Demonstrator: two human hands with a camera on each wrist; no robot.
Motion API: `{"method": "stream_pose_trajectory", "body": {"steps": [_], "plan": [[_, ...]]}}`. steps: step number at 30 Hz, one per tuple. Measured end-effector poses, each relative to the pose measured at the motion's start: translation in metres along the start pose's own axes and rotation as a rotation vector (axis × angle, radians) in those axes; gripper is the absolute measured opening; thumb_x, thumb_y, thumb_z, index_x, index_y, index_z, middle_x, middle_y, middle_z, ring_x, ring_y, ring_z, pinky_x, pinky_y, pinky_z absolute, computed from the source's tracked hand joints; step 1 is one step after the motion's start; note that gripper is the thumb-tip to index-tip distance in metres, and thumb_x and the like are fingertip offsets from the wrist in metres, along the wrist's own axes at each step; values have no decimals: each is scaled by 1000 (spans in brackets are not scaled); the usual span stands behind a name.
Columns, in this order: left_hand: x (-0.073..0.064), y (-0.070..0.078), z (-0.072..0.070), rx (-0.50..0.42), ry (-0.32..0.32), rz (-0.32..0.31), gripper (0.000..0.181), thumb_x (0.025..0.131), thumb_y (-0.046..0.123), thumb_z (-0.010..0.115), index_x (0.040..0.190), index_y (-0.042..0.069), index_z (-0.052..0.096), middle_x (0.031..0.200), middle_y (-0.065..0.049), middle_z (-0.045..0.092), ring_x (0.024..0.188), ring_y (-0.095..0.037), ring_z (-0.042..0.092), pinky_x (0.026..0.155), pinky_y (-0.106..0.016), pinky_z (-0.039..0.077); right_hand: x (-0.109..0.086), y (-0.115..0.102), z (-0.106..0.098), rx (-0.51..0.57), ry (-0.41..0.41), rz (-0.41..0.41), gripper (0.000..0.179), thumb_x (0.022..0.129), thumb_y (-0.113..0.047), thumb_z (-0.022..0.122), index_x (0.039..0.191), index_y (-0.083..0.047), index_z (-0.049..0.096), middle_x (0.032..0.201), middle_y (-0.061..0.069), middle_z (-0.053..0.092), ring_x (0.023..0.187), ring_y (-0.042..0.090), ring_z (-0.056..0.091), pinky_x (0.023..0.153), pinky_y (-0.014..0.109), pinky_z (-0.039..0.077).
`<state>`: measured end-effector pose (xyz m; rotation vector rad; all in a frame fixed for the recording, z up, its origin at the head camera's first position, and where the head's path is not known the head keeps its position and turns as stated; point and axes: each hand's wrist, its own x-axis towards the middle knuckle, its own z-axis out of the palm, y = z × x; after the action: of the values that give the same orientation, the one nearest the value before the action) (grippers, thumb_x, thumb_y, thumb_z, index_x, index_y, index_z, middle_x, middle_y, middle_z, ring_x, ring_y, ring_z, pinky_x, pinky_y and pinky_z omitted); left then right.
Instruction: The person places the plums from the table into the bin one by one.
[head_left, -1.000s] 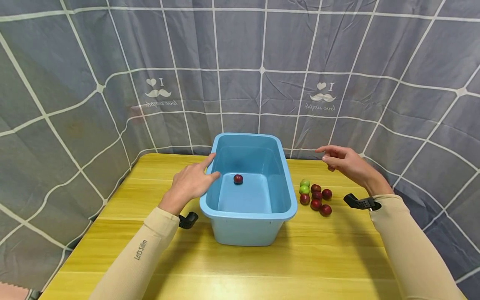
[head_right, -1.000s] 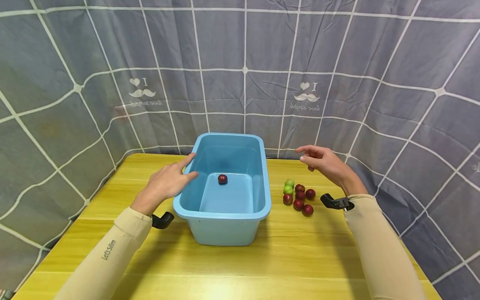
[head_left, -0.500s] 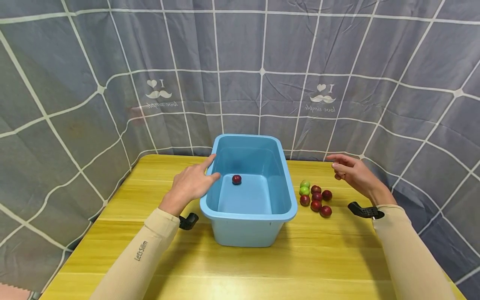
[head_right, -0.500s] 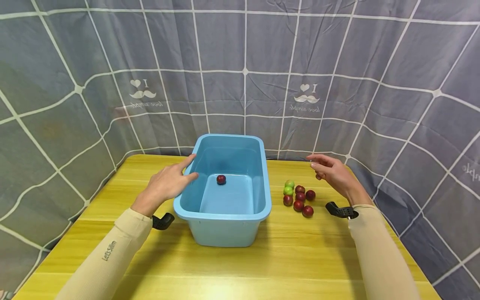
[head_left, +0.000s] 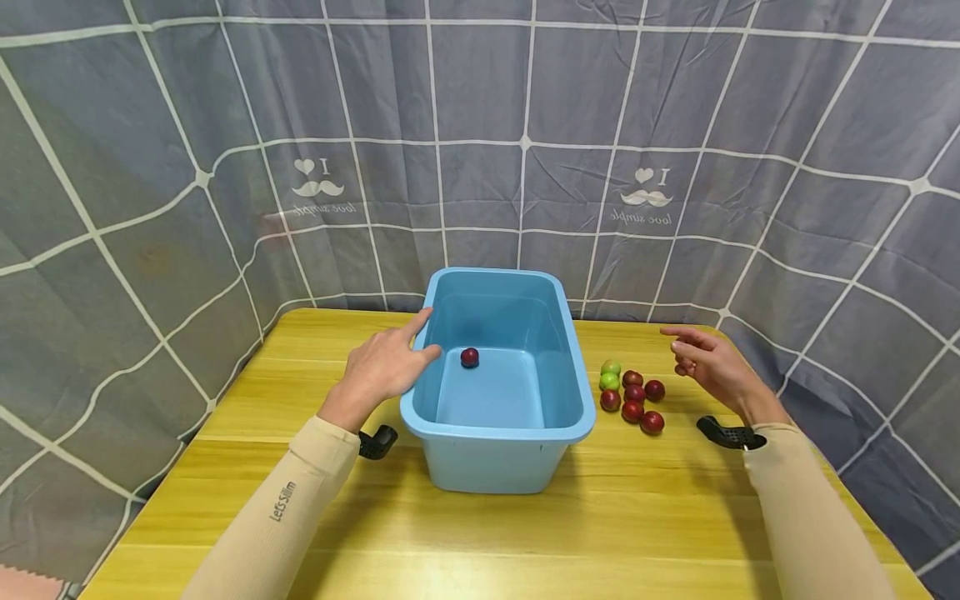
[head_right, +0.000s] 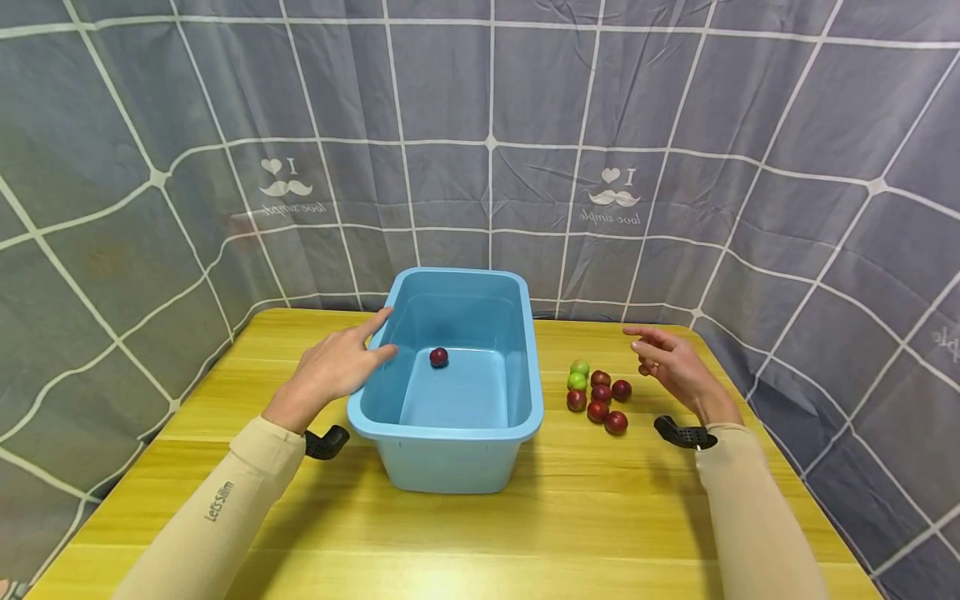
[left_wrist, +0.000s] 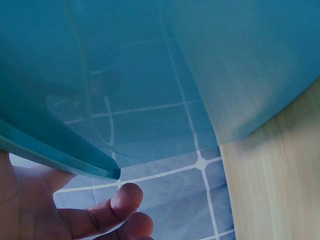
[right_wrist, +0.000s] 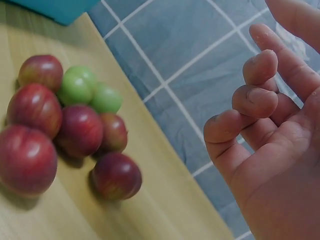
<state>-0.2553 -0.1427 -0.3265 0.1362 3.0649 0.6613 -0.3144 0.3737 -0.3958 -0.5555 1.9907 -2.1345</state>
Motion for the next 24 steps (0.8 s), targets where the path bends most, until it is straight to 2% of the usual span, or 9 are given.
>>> {"method": "stream_pose_trajectory", "body": {"steps": [4,8,14,18,24], "plan": [[0,0,0,0,-1,0,71,97,57,43,161,40,19,152,-15,49,123,-38,57,72,-49,49,-1,12,-6,30,25,26,33,106,-4,44,129,-14,65,82,-2,52,69,14,44,67,25,46],[0,0,1,-2,1,0,71,97,57,43,161,40,19,152,-15,49,122,-38,57,72,-48,49,-3,21,-9,14,49,55,33,107,-5,45,126,-20,67,87,-4,51,70,13,46,69,23,48],[0,1,1,-8,2,0,71,97,57,44,161,40,19,150,-15,50,119,-37,58,71,-47,49,-7,31,-12,10,69,85,33,106,-7,45,127,-20,67,97,-6,52,74,10,47,72,22,49],[0,1,1,-5,5,0,71,97,57,43,161,40,19,151,-15,49,121,-37,58,73,-48,49,-9,39,-15,26,87,99,32,106,-7,47,125,-22,68,98,-8,55,74,9,48,72,22,49],[0,1,1,-4,3,-4,71,97,57,44,161,40,19,152,-14,49,123,-38,57,74,-50,50,-14,51,-20,-4,114,131,31,106,-9,48,123,-25,69,97,-8,55,74,10,47,71,22,47]]}}
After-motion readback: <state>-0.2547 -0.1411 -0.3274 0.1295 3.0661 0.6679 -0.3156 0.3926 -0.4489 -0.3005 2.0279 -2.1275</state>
